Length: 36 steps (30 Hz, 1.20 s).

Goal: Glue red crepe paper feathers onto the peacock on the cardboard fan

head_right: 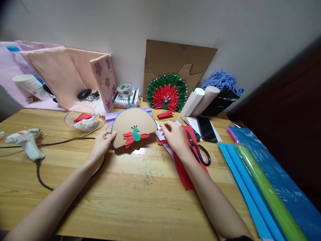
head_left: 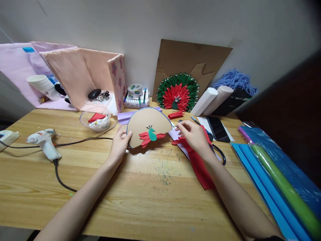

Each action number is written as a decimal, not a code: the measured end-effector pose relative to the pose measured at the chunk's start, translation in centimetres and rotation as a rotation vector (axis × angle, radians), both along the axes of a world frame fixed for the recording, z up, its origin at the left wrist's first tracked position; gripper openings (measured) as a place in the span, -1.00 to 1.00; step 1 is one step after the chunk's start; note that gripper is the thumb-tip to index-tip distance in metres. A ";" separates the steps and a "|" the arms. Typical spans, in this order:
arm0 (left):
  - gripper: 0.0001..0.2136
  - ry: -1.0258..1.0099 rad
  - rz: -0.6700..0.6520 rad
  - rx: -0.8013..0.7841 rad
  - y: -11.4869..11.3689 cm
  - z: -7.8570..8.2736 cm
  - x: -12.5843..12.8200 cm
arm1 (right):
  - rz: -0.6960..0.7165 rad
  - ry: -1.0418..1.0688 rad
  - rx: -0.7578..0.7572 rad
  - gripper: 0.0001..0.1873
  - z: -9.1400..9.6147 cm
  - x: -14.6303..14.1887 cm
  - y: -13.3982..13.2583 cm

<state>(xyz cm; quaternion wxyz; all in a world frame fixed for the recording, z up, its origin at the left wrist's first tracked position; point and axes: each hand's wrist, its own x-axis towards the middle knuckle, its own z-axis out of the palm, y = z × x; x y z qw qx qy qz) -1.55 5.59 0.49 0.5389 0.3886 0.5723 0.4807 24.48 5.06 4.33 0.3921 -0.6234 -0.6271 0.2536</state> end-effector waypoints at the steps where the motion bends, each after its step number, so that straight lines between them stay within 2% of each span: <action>1: -0.67 -0.002 -0.004 -0.009 0.0 0.0 0.0 | -0.012 -0.010 0.006 -0.69 0.3 0.5 0.2; 6: -0.64 -0.013 -0.042 -0.049 -0.1 -0.3 -0.1 | 0.032 -0.051 -0.018 -0.72 1.3 2.1 0.6; 12: -0.64 0.005 -0.139 -0.050 0.0 -1.0 -0.1 | 0.139 -0.170 -0.123 -0.74 1.4 2.4 0.4; 15: -0.64 -0.015 -0.115 -0.037 0.2 -1.0 0.0 | 0.242 -0.197 -0.203 -0.70 1.2 2.1 0.0; 19: -0.61 -0.046 -0.081 -0.040 0.4 -0.7 -0.1 | 0.306 -0.128 -0.318 -0.65 0.7 1.4 -0.5; 28: -0.63 -0.033 -0.052 0.033 0.2 -0.3 -0.1 | 0.285 0.178 -0.442 -0.67 -1.1 -1.4 -0.3; 31: -0.63 -0.060 -0.055 0.068 0.2 -0.5 -0.2 | 0.274 0.217 -0.425 -0.66 -1.4 -2.2 -0.5; 36: -0.60 -0.056 -0.065 0.028 0.2 -0.4 -0.2 | 0.219 0.229 -0.402 -0.75 -1.4 -3.0 -1.0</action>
